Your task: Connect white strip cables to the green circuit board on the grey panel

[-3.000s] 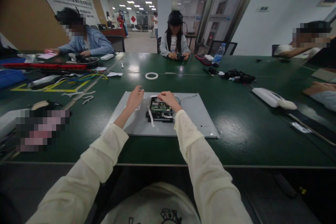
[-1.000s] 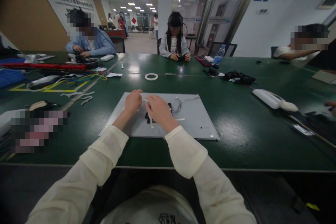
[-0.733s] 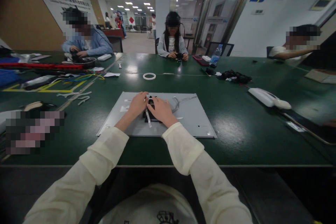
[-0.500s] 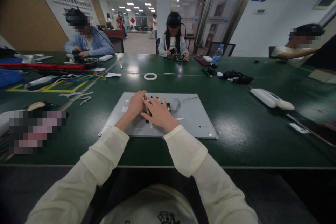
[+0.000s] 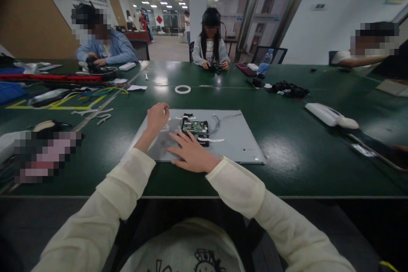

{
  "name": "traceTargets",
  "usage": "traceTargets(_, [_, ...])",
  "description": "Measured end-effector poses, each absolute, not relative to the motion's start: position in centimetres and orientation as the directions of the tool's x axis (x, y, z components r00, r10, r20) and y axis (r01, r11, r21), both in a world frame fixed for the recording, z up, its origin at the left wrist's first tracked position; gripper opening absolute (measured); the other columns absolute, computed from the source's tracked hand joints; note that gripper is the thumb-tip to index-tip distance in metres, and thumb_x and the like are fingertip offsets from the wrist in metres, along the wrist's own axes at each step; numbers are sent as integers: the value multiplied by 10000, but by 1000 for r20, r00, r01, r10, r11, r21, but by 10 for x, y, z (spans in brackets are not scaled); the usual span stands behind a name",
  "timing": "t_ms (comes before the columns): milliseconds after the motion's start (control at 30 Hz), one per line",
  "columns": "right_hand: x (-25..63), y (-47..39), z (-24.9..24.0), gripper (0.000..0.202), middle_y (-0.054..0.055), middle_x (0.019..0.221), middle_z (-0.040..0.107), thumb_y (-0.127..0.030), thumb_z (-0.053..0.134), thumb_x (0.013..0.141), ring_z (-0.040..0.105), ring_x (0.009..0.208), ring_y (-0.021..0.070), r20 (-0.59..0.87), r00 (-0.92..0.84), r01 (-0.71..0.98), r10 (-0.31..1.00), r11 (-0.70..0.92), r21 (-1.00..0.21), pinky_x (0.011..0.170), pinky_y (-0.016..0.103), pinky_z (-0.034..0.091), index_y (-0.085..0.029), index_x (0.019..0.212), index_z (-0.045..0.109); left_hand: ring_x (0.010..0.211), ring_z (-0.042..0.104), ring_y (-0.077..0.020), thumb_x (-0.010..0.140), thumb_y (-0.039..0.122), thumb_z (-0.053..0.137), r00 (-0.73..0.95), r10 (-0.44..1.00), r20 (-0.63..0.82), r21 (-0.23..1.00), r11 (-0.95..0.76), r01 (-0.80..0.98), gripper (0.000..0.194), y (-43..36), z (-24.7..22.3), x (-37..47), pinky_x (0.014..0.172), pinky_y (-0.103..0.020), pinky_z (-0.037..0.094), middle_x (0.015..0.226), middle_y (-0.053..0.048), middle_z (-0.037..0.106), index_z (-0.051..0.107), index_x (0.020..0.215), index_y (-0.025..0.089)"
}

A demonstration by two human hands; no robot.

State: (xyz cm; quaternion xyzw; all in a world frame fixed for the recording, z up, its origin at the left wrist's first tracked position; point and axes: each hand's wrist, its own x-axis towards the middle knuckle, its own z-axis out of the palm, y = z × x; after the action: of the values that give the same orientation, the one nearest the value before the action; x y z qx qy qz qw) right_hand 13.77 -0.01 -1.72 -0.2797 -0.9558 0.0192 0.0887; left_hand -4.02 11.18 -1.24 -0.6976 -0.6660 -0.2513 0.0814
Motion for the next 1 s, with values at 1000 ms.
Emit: traceTargets(1000, [303,110,-52,601,208,1397,277,-532,262,879,117,1301,390,259,166,985,951,-173,2,895,665,180,-176,1341,402,972,535,-208,912,229,345,196,926,324,198,-269,943,243,99,-24,-27,863,-383,402,1013,-77,593,580,937,174])
